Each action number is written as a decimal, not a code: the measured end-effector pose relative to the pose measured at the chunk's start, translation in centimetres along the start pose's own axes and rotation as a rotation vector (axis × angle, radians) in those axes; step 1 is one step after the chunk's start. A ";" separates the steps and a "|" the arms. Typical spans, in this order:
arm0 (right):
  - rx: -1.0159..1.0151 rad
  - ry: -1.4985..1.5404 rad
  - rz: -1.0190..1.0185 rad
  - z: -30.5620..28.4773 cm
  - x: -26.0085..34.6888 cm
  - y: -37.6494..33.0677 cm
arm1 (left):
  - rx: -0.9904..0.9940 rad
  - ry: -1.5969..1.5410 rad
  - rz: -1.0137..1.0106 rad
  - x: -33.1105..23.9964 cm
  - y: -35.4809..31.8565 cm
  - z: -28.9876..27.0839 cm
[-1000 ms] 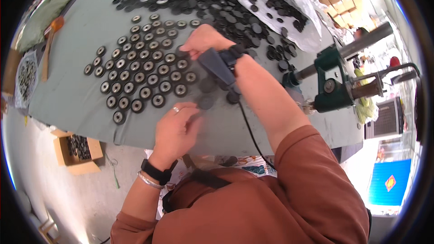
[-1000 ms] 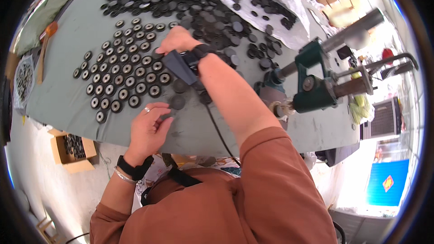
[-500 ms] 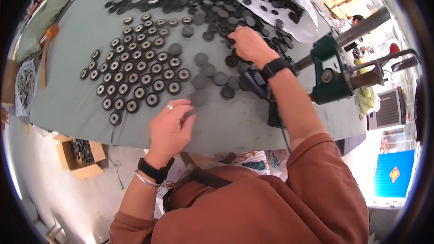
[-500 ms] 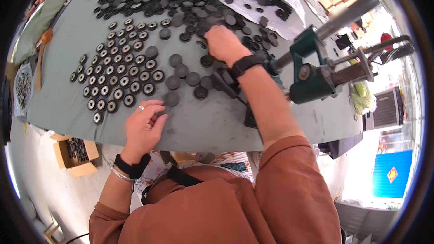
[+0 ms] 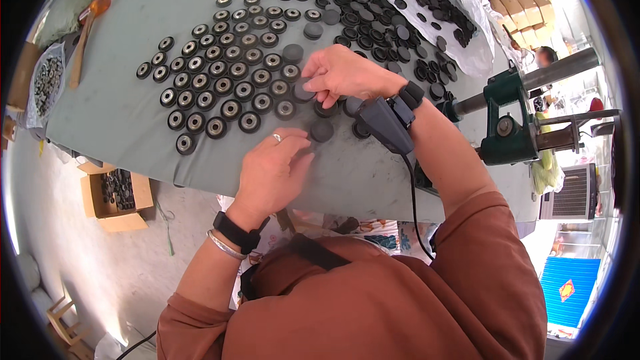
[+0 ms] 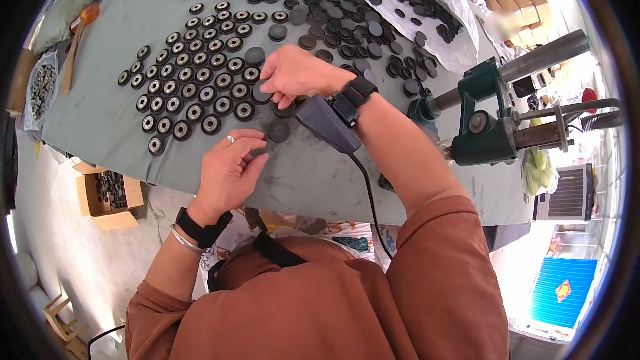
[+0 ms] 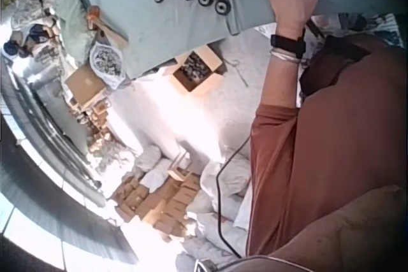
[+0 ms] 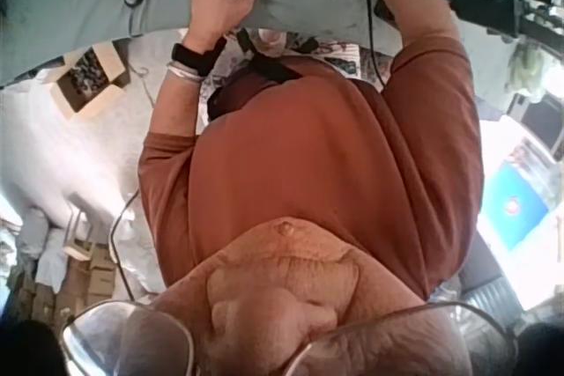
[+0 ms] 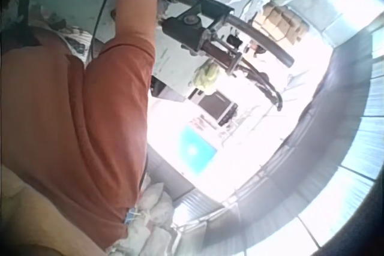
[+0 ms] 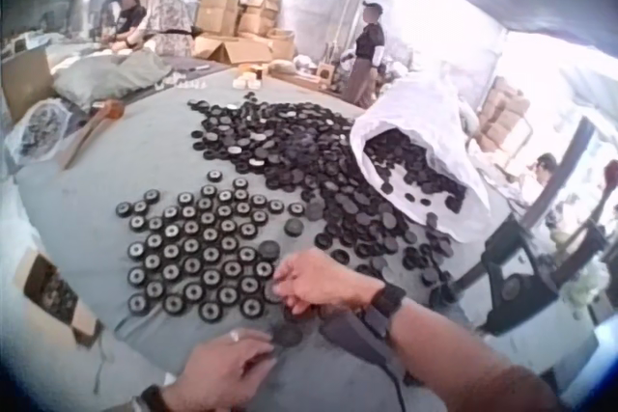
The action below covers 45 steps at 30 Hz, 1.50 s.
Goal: The person is assembling small circular industrial components using a manual press.
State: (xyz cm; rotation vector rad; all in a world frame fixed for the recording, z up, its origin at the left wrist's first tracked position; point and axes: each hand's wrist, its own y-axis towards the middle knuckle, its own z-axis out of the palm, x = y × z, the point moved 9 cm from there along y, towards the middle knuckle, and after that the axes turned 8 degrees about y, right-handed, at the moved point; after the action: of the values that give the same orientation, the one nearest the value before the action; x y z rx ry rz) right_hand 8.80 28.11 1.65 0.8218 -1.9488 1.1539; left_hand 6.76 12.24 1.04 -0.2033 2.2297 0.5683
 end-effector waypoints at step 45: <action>0.090 0.026 0.094 -0.9 -1.6 1.9 | 0.015 -0.005 -0.024 0.1 0.2 0.1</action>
State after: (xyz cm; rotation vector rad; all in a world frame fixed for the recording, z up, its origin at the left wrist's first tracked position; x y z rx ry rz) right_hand 8.31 29.91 -0.20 0.7648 -1.9432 1.3101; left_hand 6.69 12.50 1.01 -0.2203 2.2233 0.5380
